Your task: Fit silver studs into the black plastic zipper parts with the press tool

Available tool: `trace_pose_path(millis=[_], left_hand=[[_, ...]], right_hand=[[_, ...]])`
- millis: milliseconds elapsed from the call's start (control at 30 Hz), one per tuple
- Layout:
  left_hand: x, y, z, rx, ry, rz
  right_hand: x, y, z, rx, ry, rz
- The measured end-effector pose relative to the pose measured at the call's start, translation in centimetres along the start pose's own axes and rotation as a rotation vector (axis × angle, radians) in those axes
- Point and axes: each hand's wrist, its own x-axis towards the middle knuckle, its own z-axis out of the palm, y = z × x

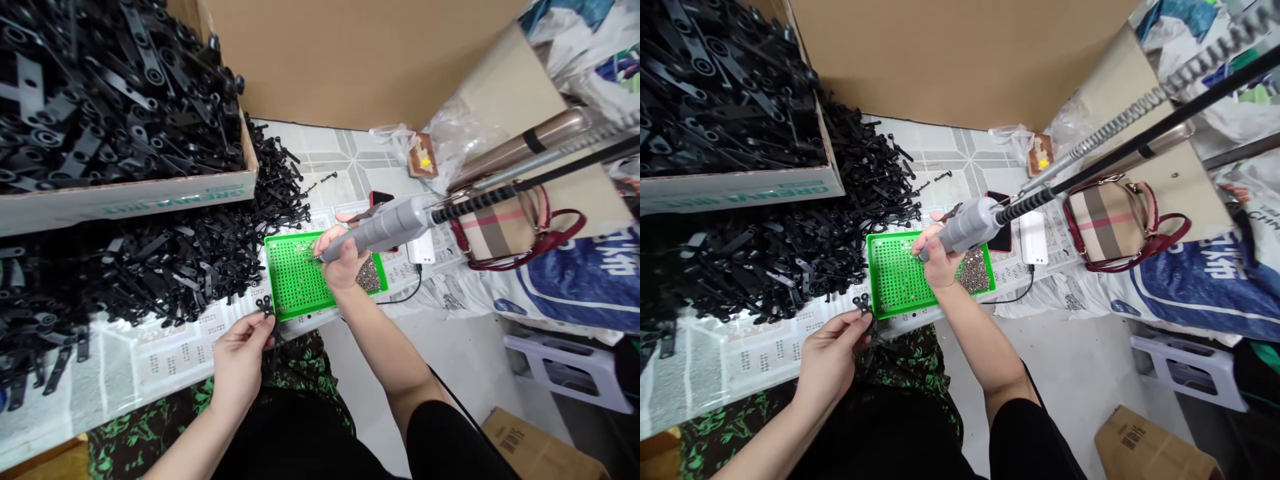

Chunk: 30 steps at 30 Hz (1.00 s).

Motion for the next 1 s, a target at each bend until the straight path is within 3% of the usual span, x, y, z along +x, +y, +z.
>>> trace_pose_path(millis=[133, 300, 500, 733, 1000], left_hand=[[-0.1, 0.0, 0.1, 0.029, 0.0, 0.012], [-0.1, -0.3, 0.0, 0.085, -0.012, 0.045], [-0.1, -0.3, -0.1, 0.115, -0.021, 0.086], [-0.2, 0.1, 0.1, 0.136, -0.024, 0.107], [-0.2, 0.0, 0.1, 0.14, -0.037, 0.118]], right_hand=[[-0.4, 0.1, -0.3, 0.011, -0.171, -0.02], [-0.7, -2.5, 0.4, 0.024, -0.048, -0.064], [-4.2, -6.1, 2.1, 0.223, -0.201, 0.152], [-6.1, -6.0, 2.6, 0.347, -0.321, 0.189], [-6.6, -5.5, 2.9, 0.376, -0.321, 0.175]])
